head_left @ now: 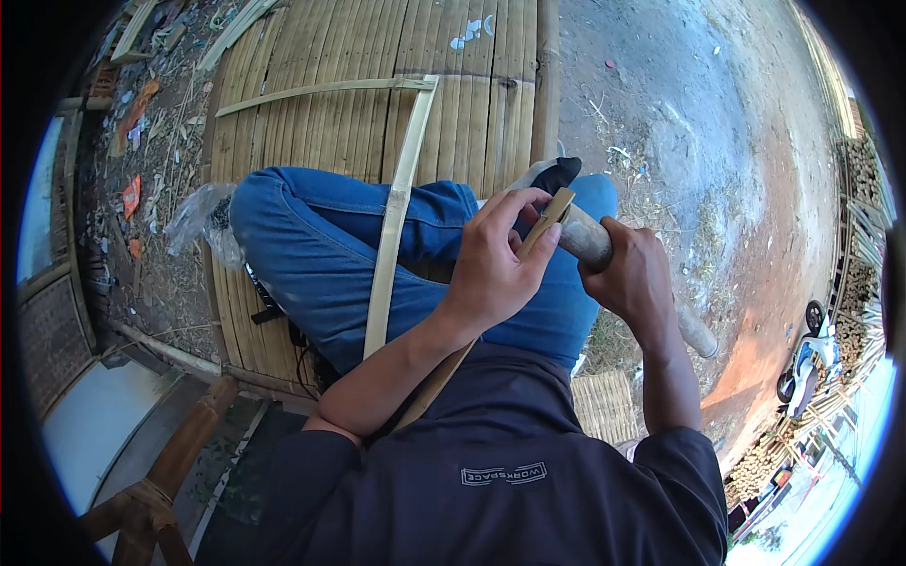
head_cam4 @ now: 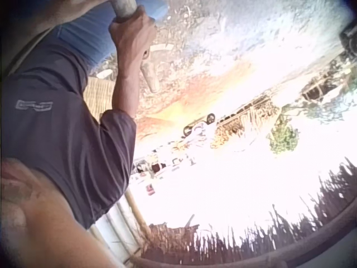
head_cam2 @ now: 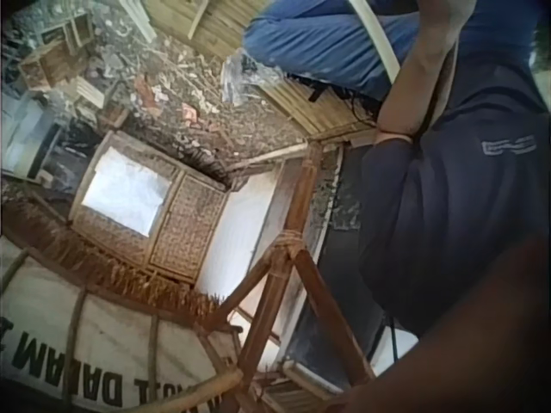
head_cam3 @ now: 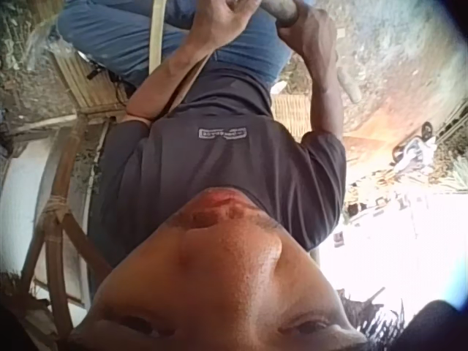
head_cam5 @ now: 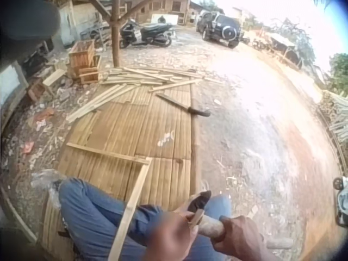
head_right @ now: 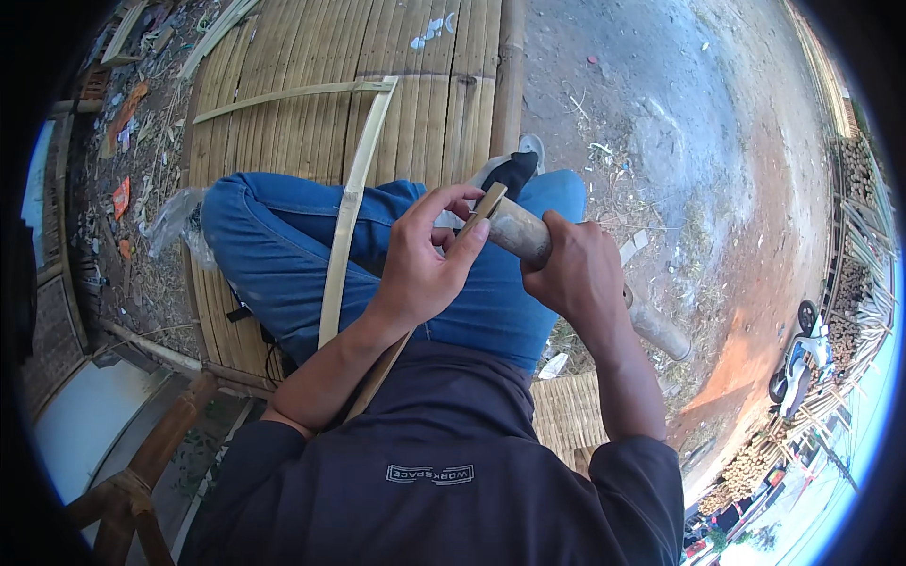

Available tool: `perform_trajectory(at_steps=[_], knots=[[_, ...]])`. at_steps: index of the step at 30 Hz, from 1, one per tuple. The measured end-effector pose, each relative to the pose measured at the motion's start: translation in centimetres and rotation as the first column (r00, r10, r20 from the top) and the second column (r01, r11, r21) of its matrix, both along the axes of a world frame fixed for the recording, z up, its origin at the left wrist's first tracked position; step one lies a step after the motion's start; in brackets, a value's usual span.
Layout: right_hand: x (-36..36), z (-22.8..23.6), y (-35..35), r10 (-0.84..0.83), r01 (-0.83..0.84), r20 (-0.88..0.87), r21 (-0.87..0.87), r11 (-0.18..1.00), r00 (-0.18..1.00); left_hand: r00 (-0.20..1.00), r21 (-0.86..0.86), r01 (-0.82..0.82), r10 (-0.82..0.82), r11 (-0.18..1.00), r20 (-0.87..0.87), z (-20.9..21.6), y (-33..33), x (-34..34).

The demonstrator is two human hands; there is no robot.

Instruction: The person uses a knife to shave and thin down bamboo strips, fitting one strip into a hole in a bamboo pole and removing material until it fits.

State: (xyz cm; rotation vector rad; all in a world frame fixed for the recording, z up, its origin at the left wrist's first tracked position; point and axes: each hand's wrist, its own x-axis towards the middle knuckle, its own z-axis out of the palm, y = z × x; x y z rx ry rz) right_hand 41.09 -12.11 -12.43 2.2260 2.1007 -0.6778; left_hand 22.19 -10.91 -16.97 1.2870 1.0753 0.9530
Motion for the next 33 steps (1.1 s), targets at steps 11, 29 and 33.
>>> perform_trajectory(at_steps=[11, 29, 33], knots=[[-0.1, 0.2, 0.4, 0.025, -0.026, 0.032, 0.02, 0.999, 0.999, 0.995, -0.104, 0.103, -0.102, 0.989, 0.012, 1.1, 2.1, -1.5], [-0.7, 0.2, 0.5, 0.008, -0.009, 0.092, 0.006, 1.0, 0.996, 0.981, -0.094, 0.144, -0.155, 0.985, -0.119, 0.6, 1.5, -1.3], [-1.1, 0.5, 0.7, -0.022, 0.021, 0.087, 0.005, 1.0, 0.996, 0.982, -0.252, 0.149, -0.174, 0.956, -0.079, 2.6, 2.3, -1.3]])
